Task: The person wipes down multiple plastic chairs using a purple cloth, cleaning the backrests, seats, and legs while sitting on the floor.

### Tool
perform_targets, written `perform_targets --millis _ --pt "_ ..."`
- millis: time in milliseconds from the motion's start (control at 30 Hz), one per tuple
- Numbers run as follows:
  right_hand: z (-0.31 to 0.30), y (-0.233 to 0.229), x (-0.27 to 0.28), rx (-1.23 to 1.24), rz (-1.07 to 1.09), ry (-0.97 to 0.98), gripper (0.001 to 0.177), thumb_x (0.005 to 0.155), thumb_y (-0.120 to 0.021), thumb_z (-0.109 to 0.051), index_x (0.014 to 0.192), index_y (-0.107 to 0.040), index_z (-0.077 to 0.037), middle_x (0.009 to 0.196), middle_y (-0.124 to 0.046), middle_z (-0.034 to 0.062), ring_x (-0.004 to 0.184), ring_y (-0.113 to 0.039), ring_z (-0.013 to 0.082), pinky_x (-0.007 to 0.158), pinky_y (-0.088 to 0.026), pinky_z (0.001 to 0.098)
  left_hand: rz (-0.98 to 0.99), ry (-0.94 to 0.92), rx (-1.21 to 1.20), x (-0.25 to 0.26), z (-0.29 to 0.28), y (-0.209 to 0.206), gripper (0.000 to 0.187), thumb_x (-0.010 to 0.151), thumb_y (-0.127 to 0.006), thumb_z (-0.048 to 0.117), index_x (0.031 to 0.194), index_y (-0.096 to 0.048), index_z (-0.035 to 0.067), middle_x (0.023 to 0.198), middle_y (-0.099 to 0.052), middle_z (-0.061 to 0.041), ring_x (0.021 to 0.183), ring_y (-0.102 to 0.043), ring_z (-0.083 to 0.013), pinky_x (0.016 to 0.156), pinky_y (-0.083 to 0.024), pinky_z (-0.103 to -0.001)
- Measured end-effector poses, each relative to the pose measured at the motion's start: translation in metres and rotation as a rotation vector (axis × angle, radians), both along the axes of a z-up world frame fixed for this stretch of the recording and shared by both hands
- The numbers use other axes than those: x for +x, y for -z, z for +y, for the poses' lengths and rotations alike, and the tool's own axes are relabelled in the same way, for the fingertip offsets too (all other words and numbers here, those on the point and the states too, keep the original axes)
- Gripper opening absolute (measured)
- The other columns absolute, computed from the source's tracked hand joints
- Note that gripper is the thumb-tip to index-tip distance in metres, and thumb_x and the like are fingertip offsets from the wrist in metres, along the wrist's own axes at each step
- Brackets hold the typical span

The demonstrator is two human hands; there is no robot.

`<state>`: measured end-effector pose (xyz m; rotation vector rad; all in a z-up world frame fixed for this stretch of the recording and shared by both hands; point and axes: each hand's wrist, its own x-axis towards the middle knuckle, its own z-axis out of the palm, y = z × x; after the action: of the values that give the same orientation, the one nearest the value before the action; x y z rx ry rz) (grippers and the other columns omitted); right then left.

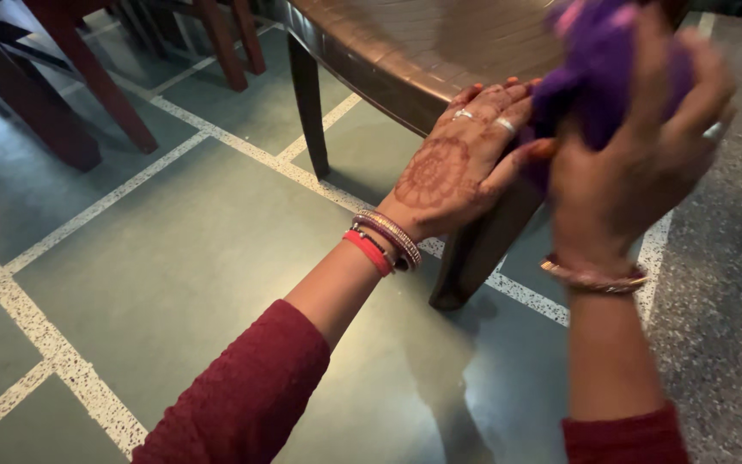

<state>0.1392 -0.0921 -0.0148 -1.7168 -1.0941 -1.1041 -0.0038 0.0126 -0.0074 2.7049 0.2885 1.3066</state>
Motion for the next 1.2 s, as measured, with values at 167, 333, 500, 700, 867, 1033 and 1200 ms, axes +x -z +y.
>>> perform_targets --millis 167,333,500,700,867,1033,1200 --pt "0.001 0.105 -0.041 -0.090 0.075 0.035 0.062 0.094 -0.086 -0.030 0.149 -0.059 -0.023 0.157 -0.045 0.0118 0.144 -0.042 0.0399 0.119 -0.033 0.0629 0.112 0.008 0.162 -0.009 0.003 -0.005 0.041 0.101 -0.060 0.046 0.104 -0.076 0.008 0.151 -0.053 -0.015 0.150 -0.037 -0.0320 0.128 -0.023 -0.049" --pt "-0.011 0.225 -0.059 -0.458 0.243 0.066 0.066 0.069 -0.084 -0.026 0.132 -0.067 -0.023 0.137 -0.053 0.0124 0.131 -0.048 0.0373 0.106 -0.038 0.0620 0.054 0.066 0.129 -0.009 0.002 -0.003 0.027 0.102 -0.061 0.036 0.102 -0.079 0.017 0.151 -0.054 -0.009 0.152 -0.036 -0.0316 0.131 -0.021 -0.051" --pt "-0.035 0.295 -0.052 -0.745 0.134 0.017 0.052 0.079 -0.083 -0.023 0.128 -0.068 -0.028 0.127 -0.057 0.0101 0.118 -0.056 0.0328 0.099 -0.043 0.0577 0.069 0.053 0.116 -0.009 0.000 -0.004 0.027 0.102 -0.061 0.036 0.103 -0.079 0.015 0.149 -0.055 -0.009 0.151 -0.037 -0.0332 0.130 -0.021 -0.052" --pt "-0.035 0.222 -0.040 -0.375 0.422 -0.176 0.059 0.072 -0.081 -0.017 0.128 -0.064 -0.015 0.123 -0.059 0.0191 0.110 -0.059 0.0399 0.095 -0.049 0.0520 0.025 0.087 -0.014 -0.008 0.001 -0.009 0.028 0.103 -0.058 0.034 0.116 -0.077 0.016 0.153 -0.053 -0.012 0.149 -0.042 -0.0298 0.130 -0.023 -0.050" --pt "0.006 0.103 0.030 0.239 0.186 -0.201 0.061 0.108 -0.084 -0.032 0.154 -0.050 -0.012 0.159 -0.048 0.0175 0.150 -0.041 0.0403 0.129 -0.032 0.0520 -0.001 0.085 -0.090 -0.007 -0.001 -0.010 0.036 0.107 -0.056 0.038 0.134 -0.067 0.018 0.157 -0.052 -0.011 0.150 -0.045 -0.0258 0.131 -0.024 -0.048" --pt "0.048 0.001 0.124 0.261 0.092 -0.177 0.089 0.099 -0.075 -0.040 0.163 -0.022 -0.009 0.166 -0.039 0.0185 0.158 -0.039 0.0313 0.136 -0.032 0.0432 -0.030 0.084 -0.128 -0.006 -0.004 -0.006 0.051 0.109 -0.054 0.040 0.151 -0.054 0.012 0.162 -0.049 -0.011 0.155 -0.041 -0.0278 0.134 -0.021 -0.047" --pt "0.046 0.055 0.045 0.236 0.472 -0.462 0.105 0.098 -0.085 -0.036 0.165 -0.010 -0.004 0.152 -0.059 0.0226 0.140 -0.062 0.0363 0.122 -0.046 0.0441 -0.044 0.137 -0.215 -0.006 0.002 -0.006 0.056 0.109 -0.051 0.044 0.152 -0.052 0.007 0.161 -0.050 -0.010 0.156 -0.044 -0.0256 0.136 -0.021 -0.045"
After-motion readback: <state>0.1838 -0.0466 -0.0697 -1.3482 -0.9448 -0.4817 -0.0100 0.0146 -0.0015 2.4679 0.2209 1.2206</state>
